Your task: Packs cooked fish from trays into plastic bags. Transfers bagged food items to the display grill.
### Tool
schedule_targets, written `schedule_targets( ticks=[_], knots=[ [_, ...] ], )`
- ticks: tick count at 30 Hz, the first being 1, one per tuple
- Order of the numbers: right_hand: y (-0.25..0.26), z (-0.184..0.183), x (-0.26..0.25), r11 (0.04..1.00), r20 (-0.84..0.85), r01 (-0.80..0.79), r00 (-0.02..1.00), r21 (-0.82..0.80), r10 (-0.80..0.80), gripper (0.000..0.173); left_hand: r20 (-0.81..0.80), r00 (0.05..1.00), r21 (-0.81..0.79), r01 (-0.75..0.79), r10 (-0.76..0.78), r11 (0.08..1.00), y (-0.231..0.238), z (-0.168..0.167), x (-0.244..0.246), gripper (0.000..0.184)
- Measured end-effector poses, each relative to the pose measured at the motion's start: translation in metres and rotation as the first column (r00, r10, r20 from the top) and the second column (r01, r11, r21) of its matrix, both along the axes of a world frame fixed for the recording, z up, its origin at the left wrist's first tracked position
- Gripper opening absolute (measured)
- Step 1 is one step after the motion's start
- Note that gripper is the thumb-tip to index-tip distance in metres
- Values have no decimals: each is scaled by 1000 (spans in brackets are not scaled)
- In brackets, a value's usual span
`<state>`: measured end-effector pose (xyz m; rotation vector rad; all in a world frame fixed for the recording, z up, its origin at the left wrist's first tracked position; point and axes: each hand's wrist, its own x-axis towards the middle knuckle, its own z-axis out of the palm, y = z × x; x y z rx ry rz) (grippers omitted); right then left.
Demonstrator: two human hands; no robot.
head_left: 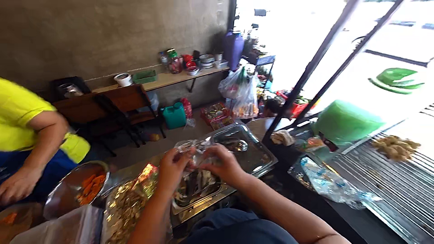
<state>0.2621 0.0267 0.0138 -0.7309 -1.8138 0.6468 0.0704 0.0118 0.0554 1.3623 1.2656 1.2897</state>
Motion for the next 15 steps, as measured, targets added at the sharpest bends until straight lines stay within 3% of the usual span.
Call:
schedule_targets(
  ticks=[1, 4, 10, 11, 13, 15],
  knots=[
    [-1, 3, 1, 1000, 46, -8, 999, -23, 9, 29, 0, 1000, 12, 13, -13, 1000, -2, -2, 1, 23],
    [-5, 14, 7, 990, 159, -16, 987, -140, 38, 37, 43, 999, 21, 23, -24, 1000, -5, -3, 5, 35],
    [-5, 21, 21, 990, 233, -104, 965, -95, 124, 22, 160, 987, -76, -2, 14, 997, -10, -6, 3, 31],
    [-7, 24, 22, 991, 235, -100, 965, -87, 118, 21, 104, 994, -50, -32, 38, 998, -9, -10, 1, 32],
    [-9, 26, 26, 996, 249, -62, 965, -66, 77, 21, -193, 968, 165, -129, 160, 978, -8, -22, -7, 48],
    [-11, 27, 31, 998, 296, -5, 955, -56, 21, 22, -432, 869, 440, -30, 240, 898, -9, -31, -17, 70]
  ],
)
